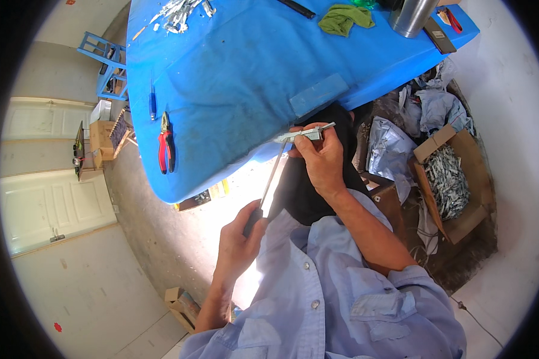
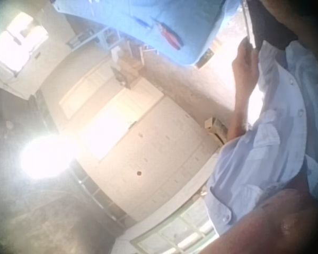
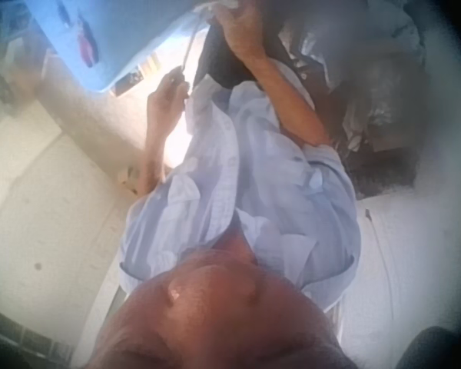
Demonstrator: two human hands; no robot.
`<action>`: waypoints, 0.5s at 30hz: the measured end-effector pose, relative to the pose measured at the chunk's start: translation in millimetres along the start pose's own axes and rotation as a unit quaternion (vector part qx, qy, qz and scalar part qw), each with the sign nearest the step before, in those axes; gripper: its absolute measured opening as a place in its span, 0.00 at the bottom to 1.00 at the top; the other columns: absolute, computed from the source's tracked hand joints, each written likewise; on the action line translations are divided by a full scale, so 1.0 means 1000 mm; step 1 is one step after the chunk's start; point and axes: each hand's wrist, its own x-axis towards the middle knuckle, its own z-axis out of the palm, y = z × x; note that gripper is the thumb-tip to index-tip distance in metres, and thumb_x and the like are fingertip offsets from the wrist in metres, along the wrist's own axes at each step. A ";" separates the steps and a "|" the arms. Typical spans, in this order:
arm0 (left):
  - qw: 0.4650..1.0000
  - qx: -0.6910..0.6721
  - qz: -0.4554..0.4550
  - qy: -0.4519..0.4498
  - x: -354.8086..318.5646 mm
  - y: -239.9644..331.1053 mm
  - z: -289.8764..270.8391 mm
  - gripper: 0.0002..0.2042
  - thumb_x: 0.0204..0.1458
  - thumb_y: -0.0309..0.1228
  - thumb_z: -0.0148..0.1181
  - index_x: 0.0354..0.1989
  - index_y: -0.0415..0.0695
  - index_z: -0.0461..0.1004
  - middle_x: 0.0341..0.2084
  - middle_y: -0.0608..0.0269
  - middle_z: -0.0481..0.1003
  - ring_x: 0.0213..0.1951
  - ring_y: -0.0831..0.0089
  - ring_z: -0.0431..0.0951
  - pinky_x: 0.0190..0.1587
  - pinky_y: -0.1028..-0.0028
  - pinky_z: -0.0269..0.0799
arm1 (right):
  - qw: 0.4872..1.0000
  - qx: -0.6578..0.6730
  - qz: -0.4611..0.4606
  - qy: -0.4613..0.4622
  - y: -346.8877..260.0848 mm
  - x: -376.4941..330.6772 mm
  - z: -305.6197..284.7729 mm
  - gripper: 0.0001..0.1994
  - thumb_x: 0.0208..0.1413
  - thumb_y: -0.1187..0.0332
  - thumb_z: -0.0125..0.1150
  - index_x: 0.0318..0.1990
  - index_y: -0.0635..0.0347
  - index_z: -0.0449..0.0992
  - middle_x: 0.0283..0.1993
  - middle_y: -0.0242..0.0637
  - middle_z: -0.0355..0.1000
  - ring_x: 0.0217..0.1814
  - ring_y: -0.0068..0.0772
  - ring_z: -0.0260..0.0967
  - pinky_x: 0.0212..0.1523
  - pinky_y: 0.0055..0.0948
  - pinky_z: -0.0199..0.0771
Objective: The person uses a screwdriver and pliers to disassemble a metallic cylindrical component on a blue table, handling a small fuse and wires one at a time.
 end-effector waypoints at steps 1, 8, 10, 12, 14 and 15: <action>1.000 0.017 0.018 0.006 -0.001 0.004 0.002 0.20 0.61 0.27 0.59 0.62 0.36 0.70 0.26 0.65 0.75 0.25 0.80 0.73 0.31 0.79 0.70 | 1.000 -0.008 0.001 0.006 -0.001 -0.001 0.000 0.10 0.60 0.77 0.60 0.47 0.65 0.68 0.47 0.44 0.77 0.43 0.28 0.77 0.39 0.26 0.85; 0.989 0.103 0.096 0.037 -0.013 0.006 0.022 0.22 0.59 0.23 0.60 0.63 0.39 0.68 0.33 0.55 0.78 0.31 0.69 0.79 0.37 0.70 0.75 | 0.999 -0.041 -0.015 0.025 -0.006 -0.008 -0.001 0.10 0.60 0.75 0.62 0.45 0.66 0.69 0.44 0.43 0.78 0.39 0.25 0.77 0.38 0.24 0.83; 0.973 0.172 0.142 0.064 -0.013 0.003 0.028 0.23 0.59 0.23 0.60 0.64 0.39 0.68 0.36 0.50 0.79 0.33 0.61 0.82 0.39 0.66 0.77 | 0.998 -0.051 -0.017 0.024 -0.005 -0.009 -0.001 0.10 0.60 0.75 0.62 0.45 0.66 0.69 0.44 0.44 0.78 0.39 0.25 0.77 0.38 0.24 0.83; 0.969 0.217 0.104 0.050 -0.013 0.006 0.027 0.23 0.59 0.22 0.58 0.64 0.42 0.68 0.40 0.46 0.79 0.37 0.52 0.83 0.41 0.62 0.77 | 0.997 -0.066 -0.018 0.021 -0.003 -0.008 -0.004 0.10 0.60 0.75 0.62 0.45 0.66 0.68 0.45 0.44 0.78 0.39 0.25 0.77 0.38 0.24 0.83; 0.962 0.255 0.081 0.049 -0.013 0.005 0.022 0.22 0.60 0.22 0.58 0.64 0.44 0.69 0.38 0.47 0.79 0.37 0.54 0.82 0.40 0.63 0.77 | 0.998 -0.056 -0.015 0.009 -0.002 -0.009 -0.006 0.10 0.61 0.76 0.61 0.46 0.66 0.68 0.45 0.44 0.78 0.40 0.25 0.77 0.39 0.24 0.83; 0.967 0.234 0.090 0.053 -0.012 0.004 0.019 0.22 0.59 0.22 0.59 0.63 0.43 0.70 0.38 0.48 0.80 0.36 0.56 0.82 0.40 0.65 0.77 | 0.999 -0.051 -0.013 0.004 -0.002 -0.008 -0.007 0.10 0.61 0.76 0.61 0.46 0.67 0.68 0.45 0.44 0.78 0.40 0.25 0.77 0.39 0.24 0.83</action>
